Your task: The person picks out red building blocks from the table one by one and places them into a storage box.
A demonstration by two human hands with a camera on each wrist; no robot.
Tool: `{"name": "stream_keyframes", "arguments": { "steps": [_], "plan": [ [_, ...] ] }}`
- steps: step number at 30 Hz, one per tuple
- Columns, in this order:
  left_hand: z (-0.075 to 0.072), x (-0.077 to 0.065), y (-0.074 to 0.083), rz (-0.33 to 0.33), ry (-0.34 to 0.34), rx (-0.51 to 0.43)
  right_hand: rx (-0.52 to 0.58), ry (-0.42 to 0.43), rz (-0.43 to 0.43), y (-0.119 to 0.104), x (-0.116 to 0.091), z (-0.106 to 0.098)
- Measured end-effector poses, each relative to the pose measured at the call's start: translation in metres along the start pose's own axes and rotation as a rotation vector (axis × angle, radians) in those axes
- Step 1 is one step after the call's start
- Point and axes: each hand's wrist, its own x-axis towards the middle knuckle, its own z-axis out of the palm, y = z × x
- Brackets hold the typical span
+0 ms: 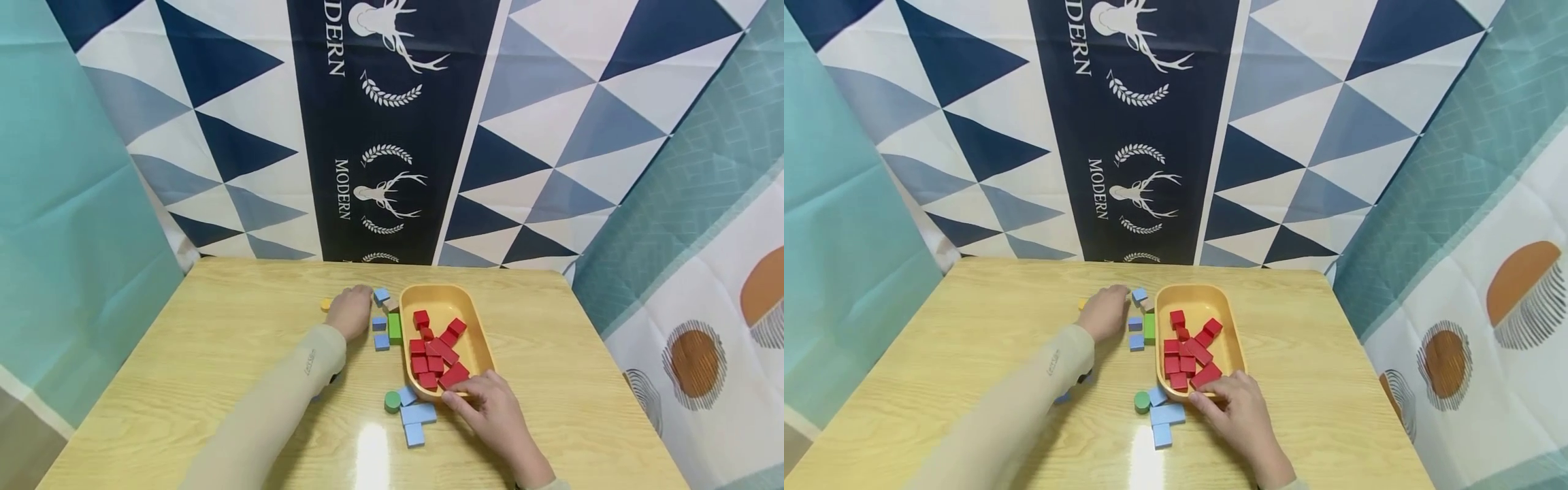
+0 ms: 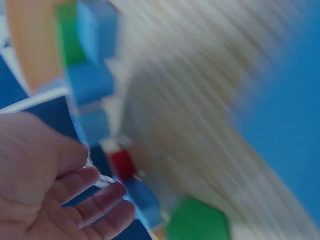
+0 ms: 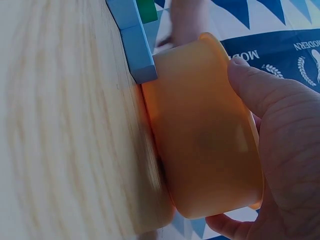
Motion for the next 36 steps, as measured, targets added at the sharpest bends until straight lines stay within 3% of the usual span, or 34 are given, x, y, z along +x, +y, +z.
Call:
{"name": "stream_keyframes", "arguments": {
  "steps": [2, 4, 15, 18, 24, 27, 31, 36],
  "plan": [
    [0.004, 0.0, -0.009, -0.024, -0.085, 0.083, 0.002, -0.01, 0.003, 0.0, -0.001, 0.0],
    [0.006, 0.0, -0.013, -0.014, -0.121, 0.103, 0.001, -0.012, 0.006, 0.0, -0.002, 0.001],
    [0.01, -0.002, -0.005, 0.082, -0.134, 0.041, 0.007, -0.011, 0.047, 0.001, -0.002, 0.005],
    [0.006, -0.002, -0.001, 0.078, -0.136, -0.05, 0.004, -0.018, 0.048, 0.002, -0.002, 0.005],
    [-0.02, 0.0, 0.026, 0.061, -0.035, -0.21, -0.006, -0.017, 0.047, 0.004, -0.002, 0.004],
    [-0.032, -0.001, 0.047, 0.118, 0.023, -0.254, -0.005, -0.012, 0.032, 0.005, -0.002, 0.004],
    [-0.042, -0.008, 0.074, 0.221, 0.05, -0.291, 0.001, 0.002, -0.002, 0.005, -0.001, 0.004],
    [-0.045, -0.014, 0.083, 0.255, 0.033, -0.298, 0.003, 0.004, -0.015, 0.004, 0.0, 0.005]
  ]
}}
